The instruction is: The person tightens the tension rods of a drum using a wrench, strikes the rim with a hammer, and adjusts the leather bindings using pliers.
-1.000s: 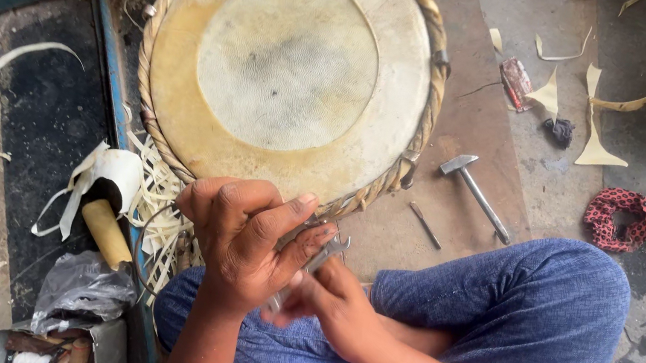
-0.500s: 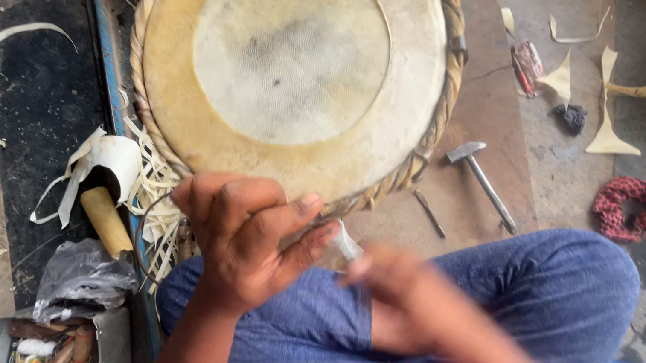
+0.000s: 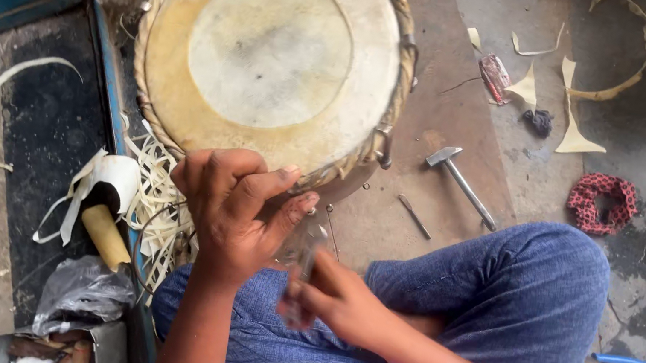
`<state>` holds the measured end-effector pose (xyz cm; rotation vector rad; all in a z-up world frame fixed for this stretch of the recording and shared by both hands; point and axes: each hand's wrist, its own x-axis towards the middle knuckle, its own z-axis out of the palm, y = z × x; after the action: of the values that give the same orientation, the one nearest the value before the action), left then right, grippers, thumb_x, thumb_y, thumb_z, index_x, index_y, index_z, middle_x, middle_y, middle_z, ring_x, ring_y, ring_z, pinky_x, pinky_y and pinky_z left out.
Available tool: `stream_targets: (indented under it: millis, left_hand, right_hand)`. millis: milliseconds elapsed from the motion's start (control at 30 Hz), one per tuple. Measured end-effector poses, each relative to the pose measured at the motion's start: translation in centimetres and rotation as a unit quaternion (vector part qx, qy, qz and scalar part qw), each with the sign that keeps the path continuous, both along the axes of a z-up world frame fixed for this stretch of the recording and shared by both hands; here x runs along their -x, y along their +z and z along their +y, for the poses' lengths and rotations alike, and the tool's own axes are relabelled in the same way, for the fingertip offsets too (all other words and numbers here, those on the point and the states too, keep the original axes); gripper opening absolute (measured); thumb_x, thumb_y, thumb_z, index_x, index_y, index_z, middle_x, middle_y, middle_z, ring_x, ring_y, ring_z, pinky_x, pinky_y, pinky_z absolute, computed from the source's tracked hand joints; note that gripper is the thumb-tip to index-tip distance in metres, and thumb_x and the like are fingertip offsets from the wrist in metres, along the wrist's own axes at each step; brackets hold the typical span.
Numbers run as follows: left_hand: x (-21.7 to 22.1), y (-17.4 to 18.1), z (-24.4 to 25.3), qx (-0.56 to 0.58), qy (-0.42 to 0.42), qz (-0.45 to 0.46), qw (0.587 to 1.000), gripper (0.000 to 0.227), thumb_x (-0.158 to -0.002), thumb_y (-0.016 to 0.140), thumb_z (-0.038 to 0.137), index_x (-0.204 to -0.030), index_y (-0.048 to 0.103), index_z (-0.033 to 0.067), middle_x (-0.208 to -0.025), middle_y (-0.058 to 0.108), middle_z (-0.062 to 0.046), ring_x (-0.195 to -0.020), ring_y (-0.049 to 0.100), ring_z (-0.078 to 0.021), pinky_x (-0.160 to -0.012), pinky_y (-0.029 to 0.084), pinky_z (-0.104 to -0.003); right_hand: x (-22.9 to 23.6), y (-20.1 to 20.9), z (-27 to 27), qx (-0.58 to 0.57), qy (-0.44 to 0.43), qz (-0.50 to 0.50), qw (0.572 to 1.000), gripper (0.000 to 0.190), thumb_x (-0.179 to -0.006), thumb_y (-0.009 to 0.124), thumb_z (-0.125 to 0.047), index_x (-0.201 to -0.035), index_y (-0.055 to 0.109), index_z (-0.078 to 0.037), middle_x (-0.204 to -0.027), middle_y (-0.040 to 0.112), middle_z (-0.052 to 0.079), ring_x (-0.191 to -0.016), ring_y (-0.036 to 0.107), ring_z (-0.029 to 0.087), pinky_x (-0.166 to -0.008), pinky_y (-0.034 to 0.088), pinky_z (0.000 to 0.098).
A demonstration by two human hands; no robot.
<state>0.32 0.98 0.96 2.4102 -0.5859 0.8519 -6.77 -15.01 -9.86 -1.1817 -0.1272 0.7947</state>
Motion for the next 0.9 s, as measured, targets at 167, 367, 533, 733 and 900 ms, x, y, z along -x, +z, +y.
stream_targets:
  millis: [167,367,533,733,900]
  left_hand:
    - [0.1,-0.1,0.3,0.005,-0.003,0.005,1.000,0.032,-0.085,0.086,0.040,-0.108,0.070,0.0236,-0.101,0.056,0.003,-0.101,0.048,-0.0222,-0.098,0.032,-0.042]
    - [-0.5,-0.9,1.2,-0.008,-0.017,-0.012,1.000,0.033,-0.085,0.085,0.044,-0.106,0.070,0.0233,-0.100,0.056,0.005,-0.100,0.048,-0.0202,-0.096,0.031,-0.041]
    - [-1.0,-0.4,0.5,-0.021,-0.011,-0.020,1.000,0.030,-0.087,0.085,0.044,-0.104,0.069,0.0239,-0.099,0.056,0.005,-0.100,0.049,-0.0199,-0.097,0.031,-0.042]
    - [0.1,-0.9,0.9,-0.006,-0.001,-0.007,1.000,0.031,-0.088,0.085,0.041,-0.106,0.069,0.0234,-0.102,0.055,0.003,-0.102,0.049,-0.0226,-0.097,0.033,-0.042]
    - [-0.1,-0.3,0.0,0.008,-0.004,-0.010,1.000,0.031,-0.086,0.086,0.040,-0.107,0.070,0.0232,-0.100,0.054,0.003,-0.099,0.047,-0.0232,-0.096,0.033,-0.043]
  right_hand:
    - [-2.8,-0.8,5.4,-0.109,-0.113,0.092,0.983,0.031,-0.104,0.054,-0.023,-0.120,0.060,0.003,-0.103,0.071,0.012,-0.088,0.073,0.019,-0.079,0.062,0.0319]
    - [-1.5,-1.2,0.4,-0.046,-0.106,0.114,0.987,0.028,-0.102,0.059,-0.023,-0.119,0.062,-0.001,-0.093,0.058,0.006,-0.078,0.055,0.012,-0.068,0.047,0.0259]
    - [-8.0,-0.1,-7.8,0.062,0.088,0.019,0.994,0.030,-0.105,0.057,-0.030,-0.095,0.067,-0.003,-0.063,0.042,-0.002,-0.055,0.037,0.009,-0.049,0.028,0.0257]
    - [-2.1,0.9,-4.2,0.070,0.049,0.056,0.995,0.018,-0.102,0.055,-0.026,-0.105,0.061,-0.010,-0.077,0.058,-0.001,-0.068,0.056,0.008,-0.059,0.045,0.0238]
    - [-1.9,0.9,2.0,-0.029,-0.042,0.036,0.998,0.018,-0.102,0.054,-0.019,-0.110,0.058,-0.003,-0.093,0.070,0.011,-0.082,0.070,0.020,-0.074,0.059,0.0340]
